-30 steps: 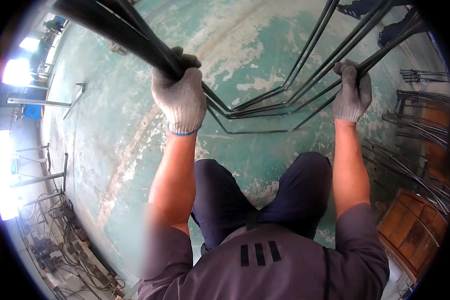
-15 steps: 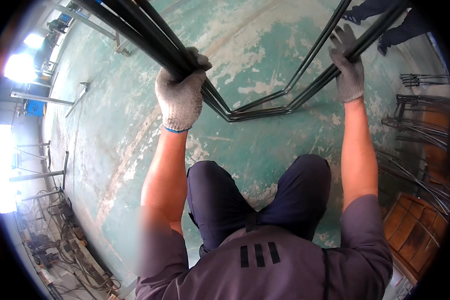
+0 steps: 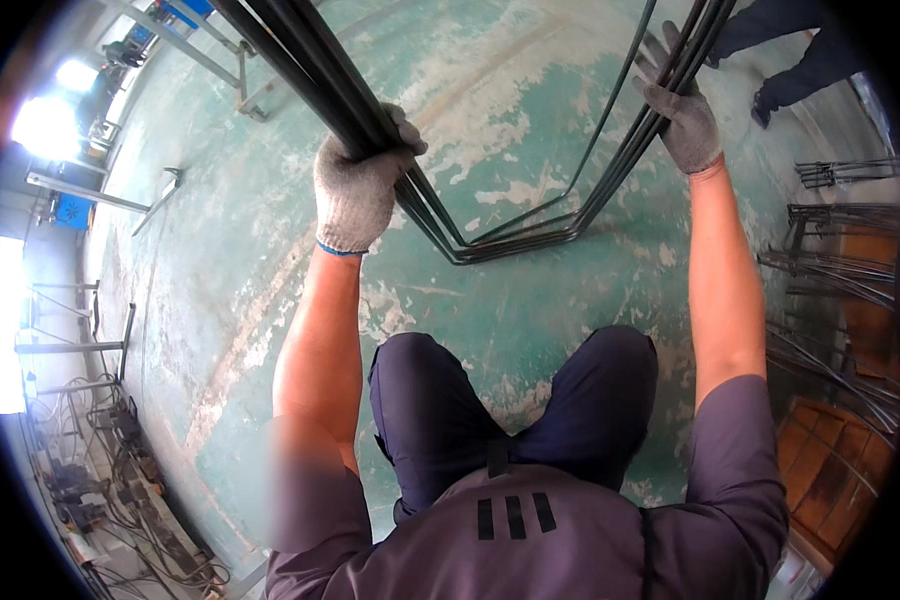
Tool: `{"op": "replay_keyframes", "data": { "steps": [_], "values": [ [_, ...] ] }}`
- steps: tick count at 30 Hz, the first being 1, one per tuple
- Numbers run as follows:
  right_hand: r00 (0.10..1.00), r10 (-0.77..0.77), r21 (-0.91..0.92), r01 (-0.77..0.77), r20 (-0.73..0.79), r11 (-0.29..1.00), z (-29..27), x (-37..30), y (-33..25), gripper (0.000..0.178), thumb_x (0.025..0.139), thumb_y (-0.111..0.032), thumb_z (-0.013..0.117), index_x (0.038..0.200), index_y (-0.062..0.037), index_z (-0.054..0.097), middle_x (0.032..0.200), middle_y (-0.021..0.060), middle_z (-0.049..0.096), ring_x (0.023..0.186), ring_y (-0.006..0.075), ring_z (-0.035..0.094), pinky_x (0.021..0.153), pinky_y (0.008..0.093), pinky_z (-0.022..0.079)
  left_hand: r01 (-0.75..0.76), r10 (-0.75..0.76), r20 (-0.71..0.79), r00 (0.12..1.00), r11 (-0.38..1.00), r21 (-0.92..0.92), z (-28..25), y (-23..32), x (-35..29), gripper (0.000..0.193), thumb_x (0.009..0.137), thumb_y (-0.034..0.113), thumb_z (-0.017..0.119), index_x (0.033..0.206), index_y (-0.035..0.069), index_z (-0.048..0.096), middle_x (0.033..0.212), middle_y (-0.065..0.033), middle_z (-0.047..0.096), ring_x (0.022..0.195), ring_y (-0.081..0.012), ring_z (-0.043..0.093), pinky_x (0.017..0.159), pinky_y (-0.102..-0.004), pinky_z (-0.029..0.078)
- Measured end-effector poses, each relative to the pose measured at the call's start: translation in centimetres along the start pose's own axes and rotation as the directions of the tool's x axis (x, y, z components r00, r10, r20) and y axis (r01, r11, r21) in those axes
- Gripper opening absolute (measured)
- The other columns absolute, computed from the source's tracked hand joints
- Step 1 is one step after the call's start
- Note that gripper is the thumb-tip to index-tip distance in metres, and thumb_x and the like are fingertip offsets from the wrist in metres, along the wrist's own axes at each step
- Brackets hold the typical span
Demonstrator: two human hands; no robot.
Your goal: The person picks up a bundle of bent metal rods from a wooden workbench and arranges them into a rectangular frame shape. They hold the frame up for inspection and then place it back onto the workbench.
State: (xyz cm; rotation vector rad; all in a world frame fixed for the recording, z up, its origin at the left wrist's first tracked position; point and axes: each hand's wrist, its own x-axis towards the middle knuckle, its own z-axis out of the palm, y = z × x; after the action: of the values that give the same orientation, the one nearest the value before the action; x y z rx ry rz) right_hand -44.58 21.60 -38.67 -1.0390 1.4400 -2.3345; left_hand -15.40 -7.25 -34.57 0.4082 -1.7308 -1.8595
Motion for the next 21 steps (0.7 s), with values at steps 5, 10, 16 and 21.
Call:
{"op": "replay_keyframes", "data": {
  "steps": [5, 10, 16, 21],
  "values": [
    [0.993, 0.097, -0.144, -0.086, 0.071, 0.986, 0.2, 1.6, -0.2, 0.063, 0.093, 0.002, 0.072, 0.154, -0.0042, 0.055, 0.131, 0.0051, 0.068, 0.127, 0.0241, 0.066, 0.11, 0.0359, 0.049, -0.001, 0.0, 0.012, 1.0, 0.999, 0.051, -0.1, 0.3, -0.4, 0.045, 0.078, -0.023, 0.058, 0.117, -0.002, 0.066, 0.101, -0.0091, 0.073, 0.096, -0.0241, 0.074, 0.085, -0.0365, 0.06],
    [0.972, 0.067, -0.297, -0.134, -0.225, 0.946, 2.1, -1.4, 0.4, 0.045, 0.097, 0.0, 0.069, 0.141, 0.0039, 0.062, 0.115, 0.0041, 0.073, 0.116, 0.0214, 0.071, 0.104, 0.0335, 0.053, -0.073, 0.101, -0.229, 0.968, 0.989, 0.13, 1.0, -1.2, -0.4, 0.036, 0.086, -0.013, 0.066, 0.12, -0.002, 0.067, 0.102, -0.0086, 0.074, 0.097, -0.0205, 0.073, 0.087, -0.0343, 0.059],
    [0.874, 0.068, -0.266, -0.22, -0.482, 0.939, 2.4, -6.0, 3.5, 0.038, 0.1, -0.003, 0.069, 0.137, 0.0051, 0.067, 0.123, 0.0118, 0.077, 0.117, 0.0216, 0.073, 0.109, 0.0343, 0.053, -0.096, 0.225, -0.455, 0.861, 0.952, 0.29, 3.5, -3.6, -0.3, 0.024, 0.093, -0.004, 0.073, 0.117, -0.001, 0.069, 0.101, -0.0056, 0.074, 0.094, -0.0136, 0.069, 0.085, -0.0289, 0.055],
    [0.835, 0.076, -0.11, -0.161, -0.545, 0.981, 5.2, -7.5, 2.4, 0.039, 0.101, 0.004, 0.064, 0.14, 0.0101, 0.063, 0.132, 0.0169, 0.073, 0.122, 0.0259, 0.072, 0.111, 0.035, 0.052, -0.195, 0.27, -0.476, 0.837, 0.96, 0.202, 4.0, -3.5, 0.4, 0.027, 0.094, -0.005, 0.071, 0.12, -0.008, 0.068, 0.105, -0.0162, 0.078, 0.095, -0.0233, 0.076, 0.09, -0.0355, 0.06]
  ]
}}
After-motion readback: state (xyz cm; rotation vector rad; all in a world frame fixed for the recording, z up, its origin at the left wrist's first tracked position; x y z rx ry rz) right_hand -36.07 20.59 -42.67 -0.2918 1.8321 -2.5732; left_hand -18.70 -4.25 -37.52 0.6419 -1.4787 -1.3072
